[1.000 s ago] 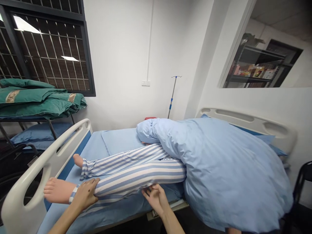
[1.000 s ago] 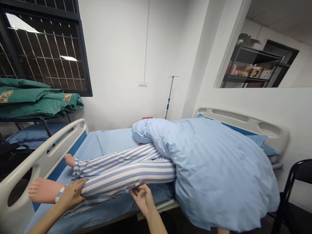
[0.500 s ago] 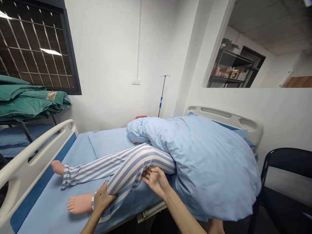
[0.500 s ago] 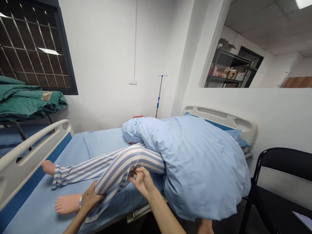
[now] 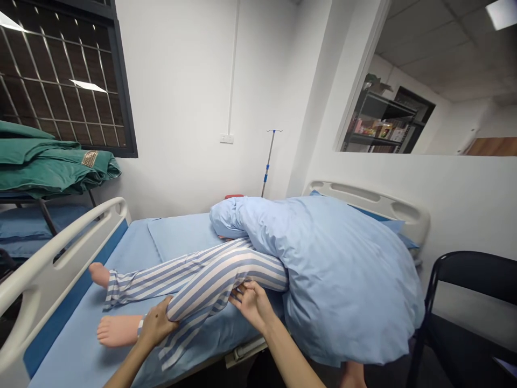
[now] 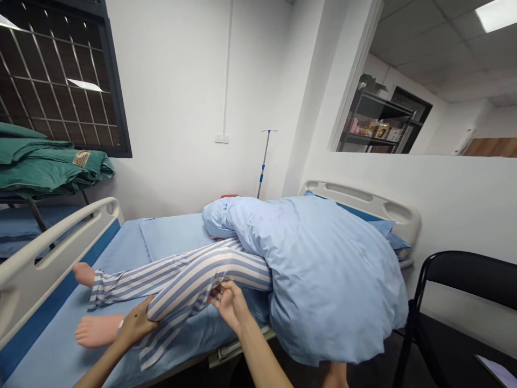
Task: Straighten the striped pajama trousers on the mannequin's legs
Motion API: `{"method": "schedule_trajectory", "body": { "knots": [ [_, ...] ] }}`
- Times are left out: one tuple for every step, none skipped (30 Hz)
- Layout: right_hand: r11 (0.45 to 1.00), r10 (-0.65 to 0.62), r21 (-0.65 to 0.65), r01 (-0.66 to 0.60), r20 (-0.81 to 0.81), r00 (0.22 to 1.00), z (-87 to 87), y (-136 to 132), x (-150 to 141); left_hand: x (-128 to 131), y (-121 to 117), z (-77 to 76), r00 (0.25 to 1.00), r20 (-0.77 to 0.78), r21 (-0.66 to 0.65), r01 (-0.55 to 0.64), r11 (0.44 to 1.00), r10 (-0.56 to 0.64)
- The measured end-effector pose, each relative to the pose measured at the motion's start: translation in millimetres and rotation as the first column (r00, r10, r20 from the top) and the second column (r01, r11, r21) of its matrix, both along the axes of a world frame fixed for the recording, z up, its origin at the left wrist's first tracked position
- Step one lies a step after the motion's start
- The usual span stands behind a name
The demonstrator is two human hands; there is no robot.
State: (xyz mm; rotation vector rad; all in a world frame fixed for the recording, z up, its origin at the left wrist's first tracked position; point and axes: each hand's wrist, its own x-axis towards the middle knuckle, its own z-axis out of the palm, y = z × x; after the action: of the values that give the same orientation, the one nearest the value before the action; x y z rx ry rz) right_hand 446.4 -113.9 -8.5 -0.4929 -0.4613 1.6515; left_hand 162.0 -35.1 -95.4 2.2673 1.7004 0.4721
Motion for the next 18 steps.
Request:
{"method": "schedule_trajectory", "body": {
  "knots": [
    [1.000,-0.005,-0.006,0.005,-0.013,1.000,-3.6,0,-4,-10,1,2.8,1.000,-0.028,0.023,-0.002,1.000,0.003],
    [1.000,-0.013,-0.016,0.013,-0.028,1.000,-7.7,0,-8,-20,3,6.0,0.998,-0.057,0.047,-0.001,0.999,0.004],
    [0.999,-0.022,-0.029,0.020,-0.043,0.999,-12.4,-1,-13,-31,3,9.4,0.996,-0.089,0.065,-0.002,0.998,0.008],
    [0.999,-0.030,-0.045,0.027,-0.056,0.998,-17.6,-1,-19,-42,3,12.9,0.992,-0.124,0.073,-0.003,0.997,0.013],
    [0.997,-0.039,-0.064,0.035,-0.066,0.997,-23.3,-2,-24,-54,3,16.2,0.988,-0.157,0.076,-0.004,0.997,0.016],
    [0.996,-0.046,-0.086,0.040,-0.072,0.996,-29.5,-2,-30,-65,2,19.3,0.982,-0.190,0.073,0.000,0.997,0.014],
    [0.993,-0.050,-0.109,0.042,-0.076,0.996,-36.1,-3,-36,-76,1,21.9,0.974,-0.225,0.066,0.008,0.998,0.007],
    [0.990,-0.054,-0.132,0.042,-0.082,0.995,-43.0,-4,-41,-86,-1,24.0,0.966,-0.259,0.058,0.020,0.998,-0.004],
    [0.987,-0.056,-0.158,0.041,-0.090,0.994,-50.2,-5,-47,-95,-3,25.7,0.957,-0.290,0.053,0.040,0.998,-0.023],
    [0.982,-0.061,-0.184,0.042,-0.099,0.993,-57.3,-6,-52,-102,-6,27.0,0.947,-0.319,0.052,0.062,0.997,-0.042],
    [0.977,-0.067,-0.210,0.043,-0.106,0.992,-64.4,-7,-57,-109,-8,28.2,0.937,-0.345,0.055,0.081,0.995,-0.057],
    [0.971,-0.073,-0.234,0.046,-0.112,0.991,-71.2,-7,-61,-114,-11,29.2,0.927,-0.368,0.055,0.095,0.994,-0.068],
    [0.966,-0.080,-0.255,0.048,-0.117,0.990,-77.6,-8,-66,-118,-13,30.3,0.919,-0.388,0.053,0.103,0.993,-0.075],
    [0.961,-0.086,-0.272,0.050,-0.121,0.989,-83.5,-8,-70,-121,-15,31.3,0.910,-0.406,0.049,0.108,0.993,-0.079],
    [0.958,-0.089,-0.283,0.050,-0.125,0.988,-88.8,-9,-74,-123,-16,32.3,0.903,-0.422,0.041,0.110,0.993,-0.082],
    [0.956,-0.091,-0.291,0.051,-0.128,0.988,-93.6,-9,-77,-124,-17,33.0,0.897,-0.434,0.030,0.111,0.993,-0.087],
    [0.954,-0.094,-0.296,0.052,-0.131,0.987,-97.8,-9,-80,-126,-18,33.5,0.893,-0.442,0.018,0.109,0.994,-0.090],
    [0.952,-0.098,-0.301,0.054,-0.134,0.986,-101.5,-9,-83,-127,-18,33.4,0.890,-0.446,0.007,0.106,0.994,-0.091]
  ]
}}
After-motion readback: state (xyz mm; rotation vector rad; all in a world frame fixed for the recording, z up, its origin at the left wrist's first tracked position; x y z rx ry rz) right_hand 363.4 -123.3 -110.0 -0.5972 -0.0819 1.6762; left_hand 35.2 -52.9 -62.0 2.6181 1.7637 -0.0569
